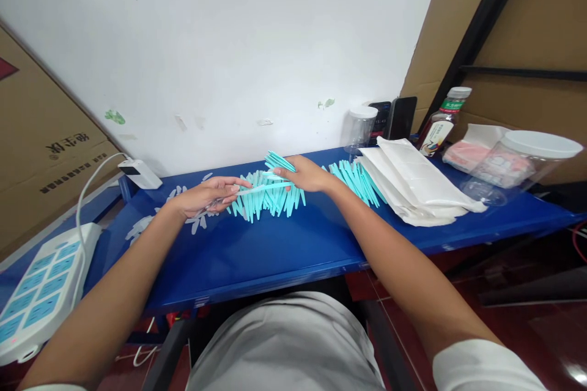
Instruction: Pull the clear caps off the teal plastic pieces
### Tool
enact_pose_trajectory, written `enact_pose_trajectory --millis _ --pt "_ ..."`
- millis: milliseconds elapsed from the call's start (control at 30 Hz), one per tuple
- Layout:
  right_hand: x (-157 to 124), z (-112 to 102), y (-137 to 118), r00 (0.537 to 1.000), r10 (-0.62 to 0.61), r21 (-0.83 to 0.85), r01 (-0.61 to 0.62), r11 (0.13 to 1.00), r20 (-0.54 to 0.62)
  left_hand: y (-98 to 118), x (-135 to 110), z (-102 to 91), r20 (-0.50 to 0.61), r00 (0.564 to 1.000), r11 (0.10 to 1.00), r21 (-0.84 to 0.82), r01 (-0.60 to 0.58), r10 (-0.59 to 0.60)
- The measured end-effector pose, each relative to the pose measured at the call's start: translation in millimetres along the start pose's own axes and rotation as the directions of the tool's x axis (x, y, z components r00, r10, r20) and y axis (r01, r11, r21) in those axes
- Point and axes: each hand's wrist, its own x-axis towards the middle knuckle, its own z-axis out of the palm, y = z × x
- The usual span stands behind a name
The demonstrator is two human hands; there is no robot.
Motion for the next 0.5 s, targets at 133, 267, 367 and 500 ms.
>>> enact_pose_trajectory --millis 133,267,367,500 --pt "-0.6 -0.4 -1.1 0.999 0.04 0.042 -0.041 0.998 0.016 -4.1 6.9 3.0 -0.205 0.97 0.991 0.067 -0.115 0.127" --pt "-2.9 -0.7 -5.6 0.992 0.109 0.076 -0.114 0.991 0.062 -6.3 13.5 12.6 -0.315 0.918 0.968 0.138 -0.208 0.242" --pt "-4.6 0.8 -9.8 0.991 0.107 0.088 -0.114 0.99 0.085 -5.8 16.0 21.3 -0.306 0.908 0.954 0.173 -0.243 0.287" --pt "-5.5 2.8 -13.6 0.991 0.097 0.064 -0.103 0.993 0.096 -6.9 18.3 27.2 -0.293 0.894 0.936 0.205 -0.287 0.338"
